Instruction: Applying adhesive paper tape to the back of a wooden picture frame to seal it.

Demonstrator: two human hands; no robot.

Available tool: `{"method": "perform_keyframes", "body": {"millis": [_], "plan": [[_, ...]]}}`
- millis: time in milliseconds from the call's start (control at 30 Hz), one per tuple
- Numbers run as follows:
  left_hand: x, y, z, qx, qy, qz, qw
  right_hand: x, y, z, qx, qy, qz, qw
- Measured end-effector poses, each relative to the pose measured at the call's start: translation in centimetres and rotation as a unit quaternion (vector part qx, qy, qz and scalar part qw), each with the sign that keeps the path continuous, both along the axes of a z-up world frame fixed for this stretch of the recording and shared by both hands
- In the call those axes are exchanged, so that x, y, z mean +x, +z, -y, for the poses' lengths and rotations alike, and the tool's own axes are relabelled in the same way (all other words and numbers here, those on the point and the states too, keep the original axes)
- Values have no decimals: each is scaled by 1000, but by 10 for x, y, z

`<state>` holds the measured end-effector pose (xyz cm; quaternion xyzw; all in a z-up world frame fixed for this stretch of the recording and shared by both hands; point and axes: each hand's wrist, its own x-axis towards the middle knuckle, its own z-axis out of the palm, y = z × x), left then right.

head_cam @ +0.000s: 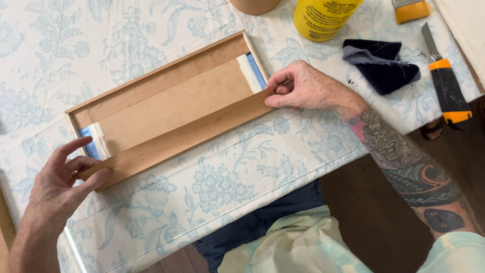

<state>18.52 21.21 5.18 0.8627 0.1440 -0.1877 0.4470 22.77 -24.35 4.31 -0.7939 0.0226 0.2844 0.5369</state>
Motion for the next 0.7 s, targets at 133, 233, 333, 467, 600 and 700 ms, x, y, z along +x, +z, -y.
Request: {"method": "perform_keyframes", "body": {"millis": [133, 233, 333, 467, 600, 700], "plan": [[1, 2, 1, 16, -2, -5, 1000, 0, -3, 1, 4, 3, 12, 1000], [0, 5, 4, 20, 0, -11, 1000, 0, -4, 1, 6, 11, 17, 1000], [0, 8, 7, 21, 6, -16, 1000, 0, -4, 2, 5, 13, 15, 1000], [1, 8, 7, 30, 12, -27, 999, -1, -4, 0, 9, 7, 14, 1000], [1, 5, 3, 19, 11, -24, 999, -1, -5, 1, 9, 7, 15, 1000], [1, 2, 1, 14, 2, -12, 1000, 0, -5, 2, 8, 11, 17, 1000]]}}
